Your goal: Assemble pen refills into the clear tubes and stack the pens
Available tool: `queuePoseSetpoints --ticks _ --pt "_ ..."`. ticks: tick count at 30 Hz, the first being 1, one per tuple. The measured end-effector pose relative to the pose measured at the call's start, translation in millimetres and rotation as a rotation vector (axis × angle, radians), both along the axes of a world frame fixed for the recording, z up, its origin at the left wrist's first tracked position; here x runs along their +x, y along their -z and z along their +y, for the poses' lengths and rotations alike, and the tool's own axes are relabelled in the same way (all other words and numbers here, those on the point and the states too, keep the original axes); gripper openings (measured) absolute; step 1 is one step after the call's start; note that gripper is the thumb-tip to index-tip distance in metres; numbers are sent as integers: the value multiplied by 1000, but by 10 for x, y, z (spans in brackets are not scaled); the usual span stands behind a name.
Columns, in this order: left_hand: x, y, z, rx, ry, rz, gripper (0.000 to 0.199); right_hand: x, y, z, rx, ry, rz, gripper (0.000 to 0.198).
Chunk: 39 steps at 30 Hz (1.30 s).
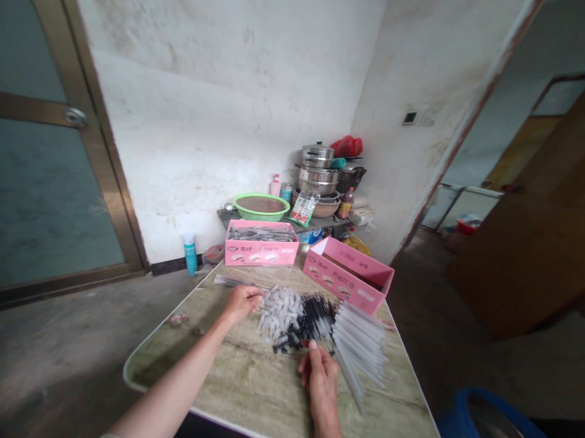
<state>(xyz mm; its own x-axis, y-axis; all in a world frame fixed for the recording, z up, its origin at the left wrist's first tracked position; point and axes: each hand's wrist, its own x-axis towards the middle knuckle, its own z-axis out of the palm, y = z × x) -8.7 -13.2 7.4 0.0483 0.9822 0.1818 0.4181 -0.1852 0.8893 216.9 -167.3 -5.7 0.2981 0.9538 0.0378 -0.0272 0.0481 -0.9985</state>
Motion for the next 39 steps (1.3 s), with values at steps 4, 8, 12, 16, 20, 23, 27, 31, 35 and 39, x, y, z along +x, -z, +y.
queuePoseSetpoints --ticks 4,8,12,16,20,23,27,31,35,39 --pt "363 43 -194 145 202 64 19 -20 -58 -28 29 72 -29 51" --pt "336 54 -326 279 206 135 18 28 -42 -79 59 370 -266 46" --pt "229 48 -363 279 260 139 18 125 17 -65 33 501 -507 47" --pt "246 25 -369 289 258 157 17 191 -42 96 -93 470 -833 47" --pt "289 9 -392 333 214 149 17 210 -143 326 -289 395 -1175 39" --pt "288 18 -413 334 197 129 18 210 -135 439 -299 309 -1325 33" --pt "304 -42 -421 330 148 65 19 210 -61 466 -259 331 -1385 29" --pt "440 -172 -385 245 152 -33 18 219 -2 430 -201 379 -1372 30" --pt "668 -111 -371 -18 288 -243 22 226 46 387 -62 431 -1328 35" --pt "838 80 -451 -148 339 -503 32 223 75 331 139 431 -1256 44"
